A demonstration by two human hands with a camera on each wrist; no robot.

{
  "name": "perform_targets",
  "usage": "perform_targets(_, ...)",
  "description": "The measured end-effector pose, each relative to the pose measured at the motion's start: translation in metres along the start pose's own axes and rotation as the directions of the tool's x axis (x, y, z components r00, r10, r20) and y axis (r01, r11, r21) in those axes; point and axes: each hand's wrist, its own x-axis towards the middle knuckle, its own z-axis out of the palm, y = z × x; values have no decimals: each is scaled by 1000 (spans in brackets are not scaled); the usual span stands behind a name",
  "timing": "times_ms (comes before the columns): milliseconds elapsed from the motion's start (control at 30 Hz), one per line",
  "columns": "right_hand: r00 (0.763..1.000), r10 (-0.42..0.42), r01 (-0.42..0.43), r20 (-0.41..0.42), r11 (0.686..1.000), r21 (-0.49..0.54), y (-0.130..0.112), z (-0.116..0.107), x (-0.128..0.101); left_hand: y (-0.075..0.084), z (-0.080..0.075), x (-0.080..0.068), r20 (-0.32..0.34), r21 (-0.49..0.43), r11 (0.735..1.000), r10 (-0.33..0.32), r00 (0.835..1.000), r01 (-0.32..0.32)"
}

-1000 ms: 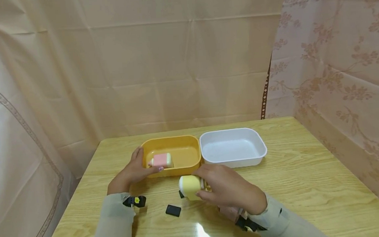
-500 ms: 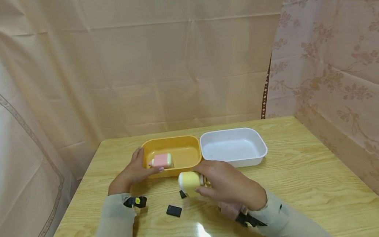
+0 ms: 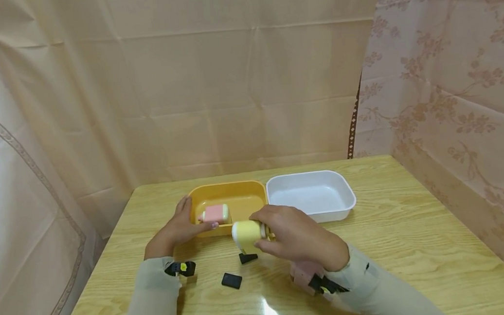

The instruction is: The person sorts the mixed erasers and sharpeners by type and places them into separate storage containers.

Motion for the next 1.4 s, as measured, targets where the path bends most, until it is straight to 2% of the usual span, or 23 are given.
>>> perform_targets(567,999,-26,25,-35,999,-39,-1,-8,15,1,-1,0,-14,-23,1000,10,1000,-11)
perform_targets(833,1000,5,-6,-28,999,-33,3,-10,24,-1,-1,-1,-14,-32,999,7,1000,-8)
perform_targets(1100,999,-10,9,-39,1000,-29,6,-12,31,0,-1,-1,-16,-42,999,8,1000,-8)
perform_targets(1400,999,28,-28,-25,1000,-4,7,-14,39,1,-1,-2,-25,-52,999,13,1000,-15)
